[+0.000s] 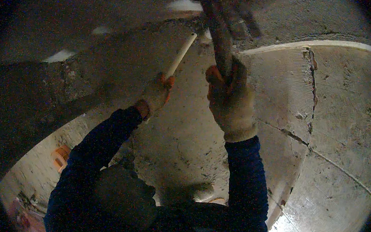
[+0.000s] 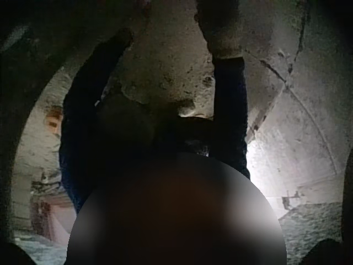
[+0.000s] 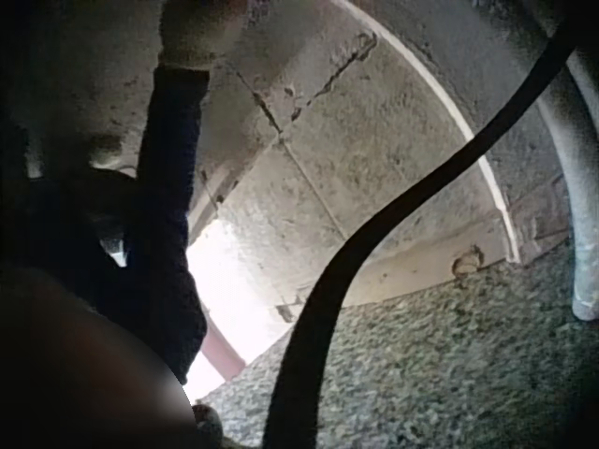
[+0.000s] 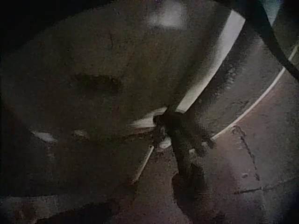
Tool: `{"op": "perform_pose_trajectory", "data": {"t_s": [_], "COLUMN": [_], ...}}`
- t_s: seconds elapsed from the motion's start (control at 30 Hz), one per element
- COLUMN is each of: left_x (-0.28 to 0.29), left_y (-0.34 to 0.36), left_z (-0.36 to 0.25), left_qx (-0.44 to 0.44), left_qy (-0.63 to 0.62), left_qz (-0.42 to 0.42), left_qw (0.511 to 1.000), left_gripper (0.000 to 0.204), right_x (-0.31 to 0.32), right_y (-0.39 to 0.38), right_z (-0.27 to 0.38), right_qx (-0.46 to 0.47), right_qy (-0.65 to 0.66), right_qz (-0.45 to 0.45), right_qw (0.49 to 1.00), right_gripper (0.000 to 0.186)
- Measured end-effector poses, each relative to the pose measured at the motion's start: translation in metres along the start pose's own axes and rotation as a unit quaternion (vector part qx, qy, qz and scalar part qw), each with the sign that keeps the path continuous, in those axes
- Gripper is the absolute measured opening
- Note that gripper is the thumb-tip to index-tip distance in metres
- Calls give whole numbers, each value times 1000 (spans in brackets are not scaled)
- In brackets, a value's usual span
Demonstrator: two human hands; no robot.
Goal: The person uses a hammer and a white plastic pipe to repeatedly strike a concrete floor, creating a groove along a wall. The person adjusts position and continues hammering the pipe into the floor to form a channel.
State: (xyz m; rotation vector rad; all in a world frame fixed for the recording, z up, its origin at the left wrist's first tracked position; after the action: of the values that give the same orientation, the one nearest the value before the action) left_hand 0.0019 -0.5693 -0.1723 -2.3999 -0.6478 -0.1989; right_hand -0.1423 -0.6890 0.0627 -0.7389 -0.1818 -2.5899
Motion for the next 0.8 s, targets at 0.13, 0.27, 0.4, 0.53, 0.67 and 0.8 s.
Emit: {"op": "perform_pose_trajectory", "data": {"t_s": [0.13, 0.27, 0.4, 0.53, 0.67, 0.8], "left_x": [-14, -23, -24, -19, -1, 2], "left_y": [18, 32, 27, 7, -12, -14], "left_z": [24, 46, 42, 14, -15, -26], "left_qx": [-129, -129, -17, 11, -144, -146], "left_qy": [-58, 52, 14, -1, 133, 38], "left_qz": [-58, -20, 17, 30, -109, -43], "left_qw": [988, 990, 1000, 999, 974, 988], "left_gripper": [32, 34, 33, 29, 25, 29], "right_x": [-18, -40, -38, -19, -33, -40], "right_y": [24, 56, 54, 35, 60, 86], "right_z": [-9, -26, -2, 12, -25, -26], "right_qx": [53, -1, 37, 148, 131, 2], "right_qy": [-159, -436, -331, -217, -308, -430], "right_qz": [-27, 129, 134, 18, 91, 174], "right_qw": [985, 891, 933, 965, 938, 886], "right_gripper": [26, 19, 30, 28, 29, 27]}}
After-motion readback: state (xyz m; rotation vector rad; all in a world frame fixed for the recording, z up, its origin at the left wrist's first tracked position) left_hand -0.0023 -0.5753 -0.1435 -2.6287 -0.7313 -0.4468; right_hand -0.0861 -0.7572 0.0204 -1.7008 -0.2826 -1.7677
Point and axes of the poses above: each hand's wrist, its own y-axis towards the middle knuckle, its own x-axis out of the back of the hand, z = x × y, the point moved 2 cm from there along y, towards the middle knuckle, and after that the axes turned 4 degrees about -z, right-handed, at the moved point
